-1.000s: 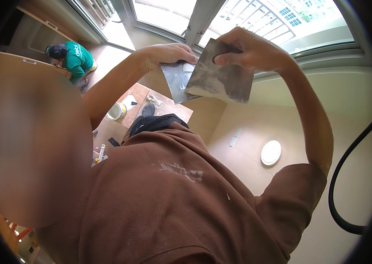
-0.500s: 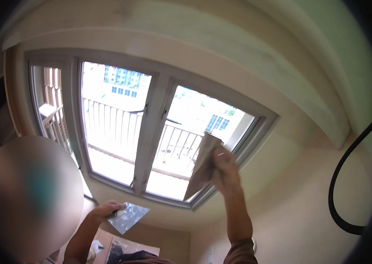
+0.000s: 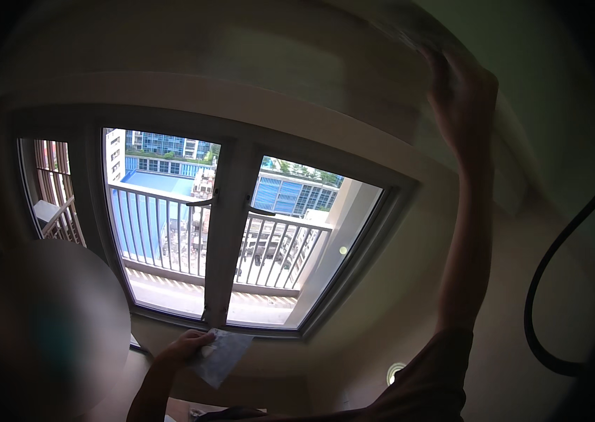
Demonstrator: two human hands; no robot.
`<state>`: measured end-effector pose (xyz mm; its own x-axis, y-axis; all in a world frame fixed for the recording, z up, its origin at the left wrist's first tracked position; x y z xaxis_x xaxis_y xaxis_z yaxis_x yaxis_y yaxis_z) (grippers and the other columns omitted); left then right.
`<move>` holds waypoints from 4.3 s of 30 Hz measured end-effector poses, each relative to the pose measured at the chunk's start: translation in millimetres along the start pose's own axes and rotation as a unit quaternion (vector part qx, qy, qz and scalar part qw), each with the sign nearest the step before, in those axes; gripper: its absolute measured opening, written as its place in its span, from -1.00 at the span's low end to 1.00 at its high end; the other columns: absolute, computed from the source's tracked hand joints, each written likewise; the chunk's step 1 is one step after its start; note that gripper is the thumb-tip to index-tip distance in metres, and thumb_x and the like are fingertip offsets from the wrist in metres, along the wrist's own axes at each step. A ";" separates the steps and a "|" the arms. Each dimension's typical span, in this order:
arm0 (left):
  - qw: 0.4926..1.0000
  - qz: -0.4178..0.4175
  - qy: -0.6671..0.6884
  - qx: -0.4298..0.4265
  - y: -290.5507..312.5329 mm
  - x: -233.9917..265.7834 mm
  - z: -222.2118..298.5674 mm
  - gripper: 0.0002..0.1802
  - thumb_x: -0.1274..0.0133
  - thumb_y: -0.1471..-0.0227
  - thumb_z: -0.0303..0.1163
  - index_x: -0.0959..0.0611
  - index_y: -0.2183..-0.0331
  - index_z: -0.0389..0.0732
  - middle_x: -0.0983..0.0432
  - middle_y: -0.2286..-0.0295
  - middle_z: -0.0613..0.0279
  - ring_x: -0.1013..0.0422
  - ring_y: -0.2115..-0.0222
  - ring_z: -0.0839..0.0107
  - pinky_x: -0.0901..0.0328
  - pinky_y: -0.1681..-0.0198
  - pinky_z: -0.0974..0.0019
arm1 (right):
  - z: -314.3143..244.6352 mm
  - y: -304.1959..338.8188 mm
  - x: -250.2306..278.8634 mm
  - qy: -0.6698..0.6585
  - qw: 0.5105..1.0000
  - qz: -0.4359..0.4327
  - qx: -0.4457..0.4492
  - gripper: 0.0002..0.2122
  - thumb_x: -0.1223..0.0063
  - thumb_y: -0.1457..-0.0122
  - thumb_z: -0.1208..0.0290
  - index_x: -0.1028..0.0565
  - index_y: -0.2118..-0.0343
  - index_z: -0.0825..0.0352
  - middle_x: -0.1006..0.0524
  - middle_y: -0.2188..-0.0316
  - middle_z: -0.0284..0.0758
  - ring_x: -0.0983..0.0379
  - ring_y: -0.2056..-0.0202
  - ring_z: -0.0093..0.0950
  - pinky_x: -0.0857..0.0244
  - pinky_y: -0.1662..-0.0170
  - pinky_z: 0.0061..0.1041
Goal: The person uses a putty knife to transfer wall compound from a hawk onto the upper wall and ceiling area near a window, smoothing the surface with repeated strokes. The person repeatedly reloads the putty knife from the hawk and continues applying and smoothing the compound along the wall-ceiling junction.
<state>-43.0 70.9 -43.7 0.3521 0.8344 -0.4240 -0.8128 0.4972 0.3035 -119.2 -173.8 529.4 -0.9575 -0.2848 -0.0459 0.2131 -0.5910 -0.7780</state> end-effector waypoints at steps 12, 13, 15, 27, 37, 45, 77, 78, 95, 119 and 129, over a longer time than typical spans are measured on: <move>1.000 -0.018 0.007 0.002 14.3 39.4 18.7 -0.64 0.06 -0.13 -0.23 -0.57 0.34 -0.40 -0.53 0.50 0.21 -0.43 0.56 0.55 -0.34 0.49 0.48 | -1.6 -24.2 -36.4 0.043 0.998 -0.030 0.033 -0.87 -0.01 -0.05 0.58 -0.53 0.32 0.37 -0.53 0.45 -0.14 -0.49 0.45 -0.22 -0.34 0.40 -0.41; 1.000 -0.016 0.010 0.000 14.9 39.5 20.4 -0.65 0.06 -0.13 -0.24 -0.57 0.34 -0.40 -0.53 0.50 0.21 -0.43 0.57 0.54 -0.34 0.49 0.48 | -2.3 -24.0 -38.1 0.055 0.997 -0.030 0.052 -0.86 -0.02 -0.04 0.58 -0.53 0.32 0.37 -0.53 0.46 -0.14 -0.48 0.45 -0.20 -0.34 0.39 -0.39; 1.000 -0.015 0.018 -0.003 14.9 42.3 21.7 -0.65 0.06 -0.13 -0.25 -0.57 0.34 -0.40 -0.52 0.51 0.21 -0.43 0.58 0.54 -0.35 0.50 0.48 | -2.7 -22.7 -43.1 0.049 0.996 -0.032 0.063 -0.85 -0.01 -0.02 0.60 -0.52 0.32 0.37 -0.52 0.46 -0.13 -0.48 0.44 -0.18 -0.33 0.37 -0.37; 0.999 -0.029 0.033 -0.011 10.4 46.6 29.4 -0.68 0.04 -0.12 -0.26 -0.57 0.35 -0.37 -0.53 0.50 0.22 -0.45 0.55 0.51 -0.36 0.49 0.45 | 1.1 -5.4 -55.3 0.055 0.996 -0.065 0.023 -0.68 0.05 0.11 0.67 -0.51 0.22 0.32 -0.54 0.37 -0.17 -0.47 0.37 -0.20 -0.36 0.27 -0.32; 0.999 -0.017 0.028 -0.006 9.6 43.4 25.1 -0.67 0.03 -0.11 -0.25 -0.57 0.34 -0.38 -0.53 0.50 0.20 -0.46 0.56 0.49 -0.37 0.50 0.43 | -28.5 27.8 -57.0 0.024 0.995 -0.096 0.005 -0.72 0.05 0.03 0.67 -0.51 0.21 0.33 -0.54 0.46 -0.15 -0.48 0.46 -0.20 -0.33 0.41 -0.39; 0.999 -0.016 0.039 -0.027 24.9 46.2 34.5 -0.64 0.04 -0.12 -0.24 -0.56 0.35 -0.41 -0.53 0.51 0.21 -0.45 0.57 0.52 -0.35 0.50 0.46 | -20.3 -16.0 -43.0 0.030 0.996 -0.075 -0.031 -0.83 0.04 -0.03 0.60 -0.54 0.31 0.34 -0.52 0.53 -0.17 -0.45 0.54 -0.24 -0.28 0.48 -0.38; 1.000 0.009 0.014 -0.007 11.5 73.7 39.6 -0.62 0.02 -0.10 -0.21 -0.58 0.37 -0.41 -0.53 0.51 0.21 -0.44 0.56 0.53 -0.33 0.48 0.46 | -47.2 23.0 -86.7 0.101 0.991 -0.085 -0.031 -0.55 -0.04 0.20 0.70 -0.49 0.14 0.23 -0.54 0.32 -0.23 -0.47 0.44 -0.33 -0.38 0.40 -0.41; 1.000 0.009 0.013 -0.008 12.7 74.6 39.3 -0.63 0.02 -0.10 -0.21 -0.58 0.37 -0.41 -0.53 0.51 0.22 -0.44 0.56 0.53 -0.33 0.48 0.46 | -55.4 27.7 -85.7 0.091 0.991 -0.090 -0.034 -0.57 0.00 0.16 0.70 -0.50 0.14 0.22 -0.55 0.35 -0.22 -0.45 0.51 -0.34 -0.34 0.46 -0.43; 0.998 0.015 0.041 -0.043 30.2 94.3 32.1 -0.66 0.03 -0.11 -0.24 -0.58 0.37 -0.39 -0.52 0.49 0.23 -0.42 0.53 0.56 -0.31 0.43 0.47 | -47.0 -46.1 -81.0 0.052 0.997 0.004 0.059 -0.82 0.01 -0.02 0.60 -0.54 0.28 0.36 -0.53 0.51 -0.13 -0.45 0.55 -0.24 -0.29 0.48 -0.42; 0.995 0.016 0.021 -0.096 43.0 110.3 45.5 -0.67 0.01 -0.09 -0.21 -0.59 0.36 -0.33 -0.51 0.47 0.27 -0.41 0.49 0.56 -0.32 0.40 0.46 | -56.7 -58.9 -88.0 0.054 0.995 -0.011 0.083 -0.78 0.02 0.01 0.58 -0.53 0.26 0.34 -0.50 0.60 -0.15 -0.43 0.59 -0.24 -0.28 0.50 -0.37; 0.996 0.045 0.010 -0.079 51.9 108.6 49.8 -0.67 0.06 -0.12 -0.22 -0.60 0.39 -0.32 -0.51 0.50 0.29 -0.41 0.52 0.59 -0.31 0.40 0.48 | -75.4 -21.2 -98.4 0.071 0.993 -0.089 -0.004 -0.67 0.08 0.06 0.69 -0.53 0.19 0.29 -0.54 0.45 -0.18 -0.49 0.47 -0.28 -0.34 0.41 -0.41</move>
<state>-23.8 199.2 -31.6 0.2662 0.8681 -0.4191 -0.9041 0.3756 0.2036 -44.1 -76.3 503.2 -0.9978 -0.0665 0.0048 0.0374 -0.6167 -0.7863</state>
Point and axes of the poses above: each hand's wrist, its own y-axis away from the middle knuckle, its own x-axis out of the back of the hand, z = x × y, the point moved 5 cm from there along -y, towards the middle knuckle
